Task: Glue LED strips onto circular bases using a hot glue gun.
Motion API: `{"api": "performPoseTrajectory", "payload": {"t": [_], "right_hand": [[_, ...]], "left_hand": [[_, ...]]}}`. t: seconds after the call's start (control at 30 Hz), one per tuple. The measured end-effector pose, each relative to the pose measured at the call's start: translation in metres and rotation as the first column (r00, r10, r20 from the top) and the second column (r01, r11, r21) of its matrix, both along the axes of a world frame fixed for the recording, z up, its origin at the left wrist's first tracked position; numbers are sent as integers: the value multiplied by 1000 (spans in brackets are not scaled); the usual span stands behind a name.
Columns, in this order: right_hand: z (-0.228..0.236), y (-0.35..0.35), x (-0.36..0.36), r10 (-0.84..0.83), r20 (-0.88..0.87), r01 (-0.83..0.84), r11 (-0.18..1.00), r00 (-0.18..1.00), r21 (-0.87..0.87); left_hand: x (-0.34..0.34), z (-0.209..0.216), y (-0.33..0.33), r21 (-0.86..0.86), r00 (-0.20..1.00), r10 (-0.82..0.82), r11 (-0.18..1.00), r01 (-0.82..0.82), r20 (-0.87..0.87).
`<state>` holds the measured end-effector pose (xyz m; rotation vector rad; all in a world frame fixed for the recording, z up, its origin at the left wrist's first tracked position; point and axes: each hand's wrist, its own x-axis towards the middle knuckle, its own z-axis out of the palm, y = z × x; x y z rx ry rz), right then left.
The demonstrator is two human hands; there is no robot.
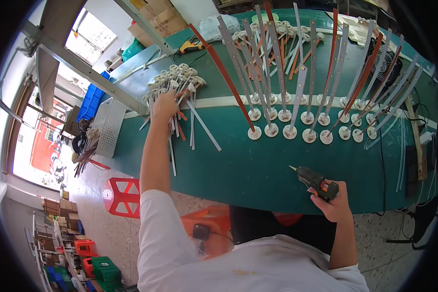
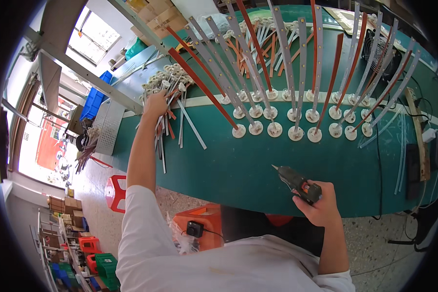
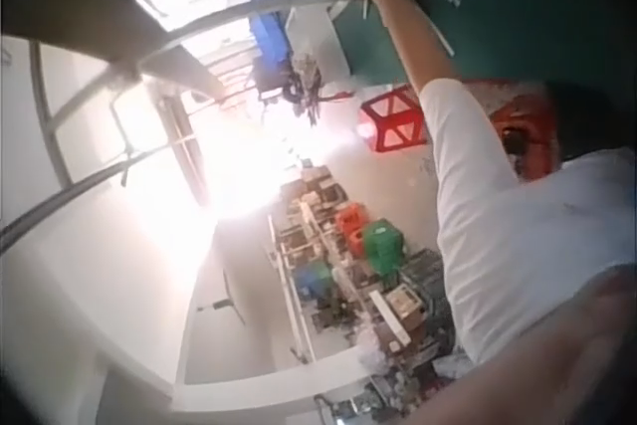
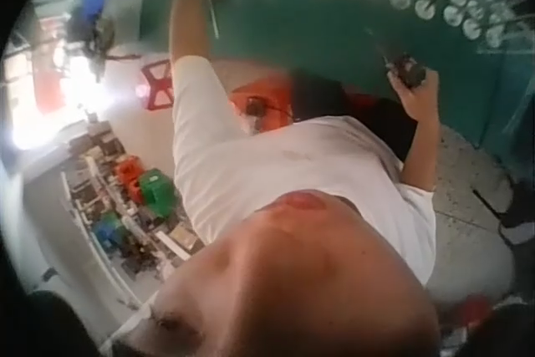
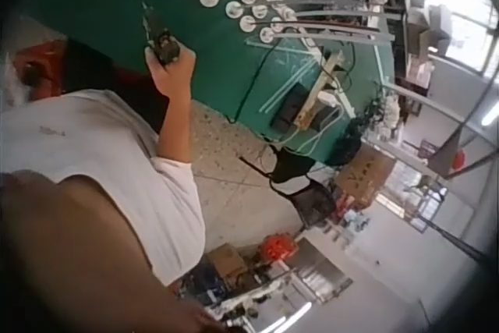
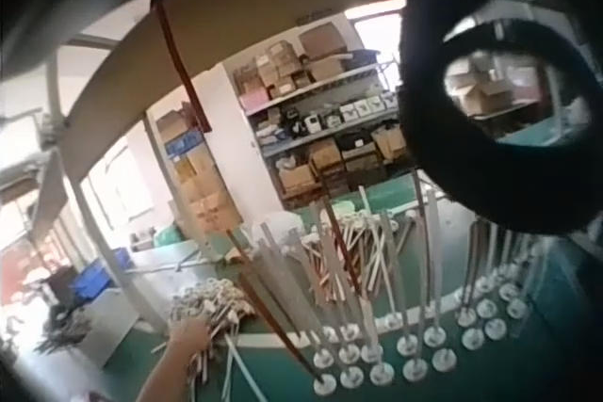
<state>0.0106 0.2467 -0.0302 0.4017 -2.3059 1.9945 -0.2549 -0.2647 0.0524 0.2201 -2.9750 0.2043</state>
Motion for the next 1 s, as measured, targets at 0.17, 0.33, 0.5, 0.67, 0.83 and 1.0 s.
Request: {"api": "performPoseTrajectory", "payload": {"t": [0.17, 0.33, 0.5, 0.67, 0.83, 1.0], "right_hand": [[1, 1, -1, 23, 39, -24, 999, 999, 24], [0, 1, -5, 30, 112, -32, 999, 993, 12], [-2, -2, 1, -2, 56, 3, 1000, 998, -18], [2, -1, -2, -4, 73, 3, 1000, 997, 14], [5, 0, -1, -19, 25, 17, 998, 1000, 61], [4, 0, 1, -5, 69, 2, 999, 998, 40]], "left_hand": [[-20, -11, -16, -12, 1000, 30, 999, -30, 9], [2, -8, -3, -7, 1000, 11, 1000, -11, -13], [34, -4, -3, -39, 987, -136, 990, 133, -89], [87, -6, 27, -40, 910, -373, 927, 372, -181], [148, -4, 66, 115, 899, -384, 903, 413, -213], [185, -36, 56, 744, 955, -201, 599, 296, -218]]}}
